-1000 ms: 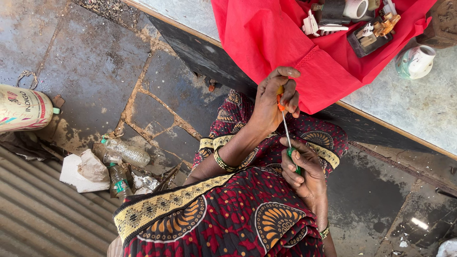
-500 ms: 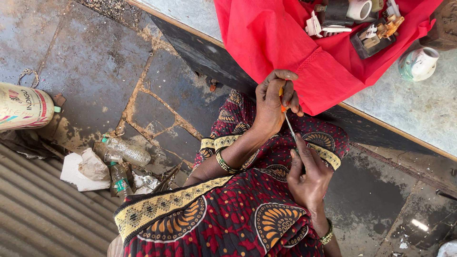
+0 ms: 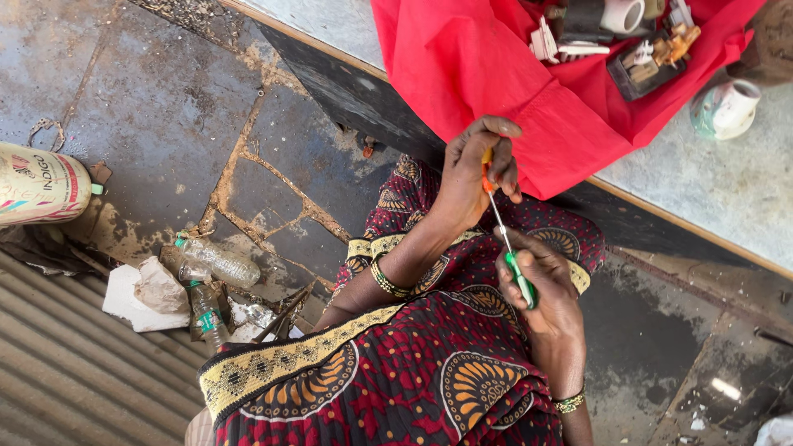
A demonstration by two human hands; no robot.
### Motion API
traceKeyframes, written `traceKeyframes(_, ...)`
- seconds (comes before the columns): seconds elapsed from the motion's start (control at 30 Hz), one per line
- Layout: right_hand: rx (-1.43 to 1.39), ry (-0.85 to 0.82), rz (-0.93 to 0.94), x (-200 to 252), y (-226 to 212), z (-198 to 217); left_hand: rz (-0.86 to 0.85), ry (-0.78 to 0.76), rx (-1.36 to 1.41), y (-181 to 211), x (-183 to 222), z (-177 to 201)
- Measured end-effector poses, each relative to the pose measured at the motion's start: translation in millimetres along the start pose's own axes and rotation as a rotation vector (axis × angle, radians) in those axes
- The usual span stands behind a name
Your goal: The person uses a screwdriver to pry apart and disassemble small electronic components, handling orange and white plastic pieces one at a time over a red bag containing scrap.
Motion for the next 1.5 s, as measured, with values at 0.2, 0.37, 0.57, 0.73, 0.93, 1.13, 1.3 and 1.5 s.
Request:
traceKeyframes(0.2,-0.280,-0.108,-0.117,5.6,14.2,-1.2,0.058,-0.079,0.008,-1.9,1.1,-9.6)
traceKeyframes(0.37,0.067,-0.056,0.012,5.7,6.2,-0.3,0.055,-0.031,-0.025,-3.8,1.0,-8.4)
traceKeyframes(0.57,0.627,0.145,0.287,22.6,-20.7,-15.7,0.054,0.055,-0.076,-3.6,4.3,-4.6)
traceKeyframes(0.73,1.001,0.195,0.445,27.1,-39.7,-40.6,0.032,0.084,-0.077,-2.6,2.7,-2.6)
traceKeyframes(0.93,1.527,0.211,0.733,35.5,-52.1,-76.4,0.002,0.210,-0.145,-3.3,-0.9,14.1)
traceKeyframes(1.13,1.731,0.337,0.855,33.1,-62.8,-76.6,0.000,0.287,-0.123,0.0,-4.0,22.0)
traceKeyframes(1.3,1.025,0.086,0.575,13.2,-38.7,-38.9,0.148,0.266,0.143,-17.5,-11.8,34.8)
traceKeyframes(1.5,0.102,0.067,0.109,1.4,-2.2,6.5,0.313,0.249,0.500,-44.4,-16.0,53.6)
Point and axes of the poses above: each hand's wrist, its own x-axis away from the middle knuckle, its own z-axis out of the back of the hand, y = z × x, the point moved 8 cm from there along -x, towards the middle knuckle, and after that the axes turned 4 degrees about z, right-handed, at the moved point
